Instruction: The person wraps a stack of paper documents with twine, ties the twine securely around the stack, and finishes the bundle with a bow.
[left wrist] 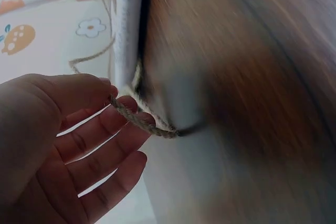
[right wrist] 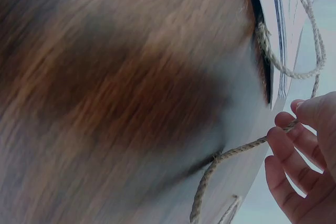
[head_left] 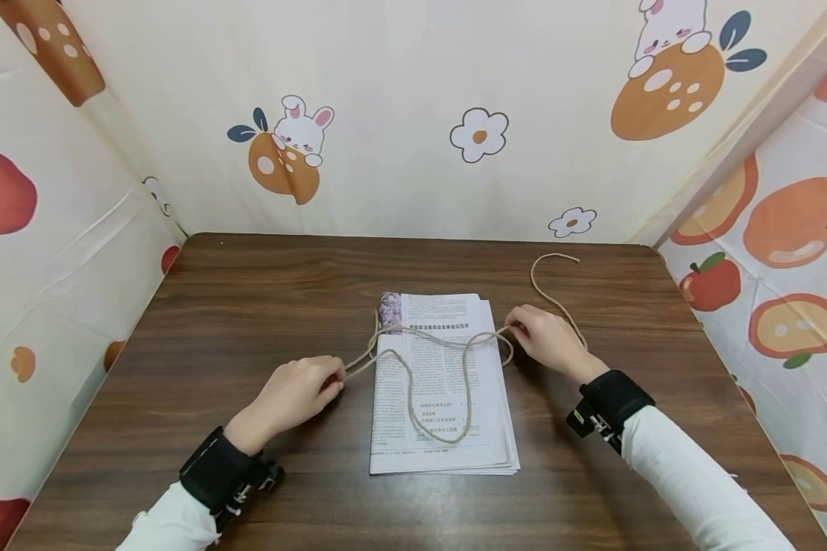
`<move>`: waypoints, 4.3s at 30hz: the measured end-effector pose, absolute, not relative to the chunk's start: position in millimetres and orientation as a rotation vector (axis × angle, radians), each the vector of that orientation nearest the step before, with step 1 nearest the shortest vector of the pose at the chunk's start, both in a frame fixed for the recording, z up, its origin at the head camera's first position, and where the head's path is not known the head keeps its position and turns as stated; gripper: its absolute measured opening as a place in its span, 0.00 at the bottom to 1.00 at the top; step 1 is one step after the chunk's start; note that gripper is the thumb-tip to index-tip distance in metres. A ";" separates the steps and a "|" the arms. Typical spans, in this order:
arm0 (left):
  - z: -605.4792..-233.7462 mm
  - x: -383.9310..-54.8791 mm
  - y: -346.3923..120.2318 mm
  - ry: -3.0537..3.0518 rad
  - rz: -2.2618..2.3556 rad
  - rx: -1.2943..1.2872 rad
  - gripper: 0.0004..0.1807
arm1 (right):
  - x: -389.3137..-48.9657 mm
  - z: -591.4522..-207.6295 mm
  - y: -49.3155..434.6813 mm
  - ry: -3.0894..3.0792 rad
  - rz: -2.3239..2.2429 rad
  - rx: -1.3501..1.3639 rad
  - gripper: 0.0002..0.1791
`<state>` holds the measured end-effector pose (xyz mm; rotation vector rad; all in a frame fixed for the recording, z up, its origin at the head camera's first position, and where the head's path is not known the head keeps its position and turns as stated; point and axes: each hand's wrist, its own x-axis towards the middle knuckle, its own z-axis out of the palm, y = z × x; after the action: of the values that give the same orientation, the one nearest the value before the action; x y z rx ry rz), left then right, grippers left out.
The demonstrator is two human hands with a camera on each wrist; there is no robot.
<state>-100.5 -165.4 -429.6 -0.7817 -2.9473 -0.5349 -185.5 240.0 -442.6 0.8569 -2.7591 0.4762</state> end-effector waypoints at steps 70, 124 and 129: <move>-429.8 -103.9 -58.1 -2.705 -0.007 -1.248 0.03 | -187.0 -435.0 231.9 -2.741 0.455 1.008 0.06; -422.9 -116.7 -130.5 -2.726 -0.266 -0.870 0.07 | -179.6 -439.8 224.1 -2.673 0.341 0.996 0.07; -419.5 -121.5 -106.8 -2.701 -0.228 -0.953 0.04 | -178.6 -442.4 216.6 -2.639 0.300 1.101 0.07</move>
<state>-121.5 -106.8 -419.5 -0.9532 -2.7007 -0.2280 -178.6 216.6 -442.4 1.1013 -2.6393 0.3004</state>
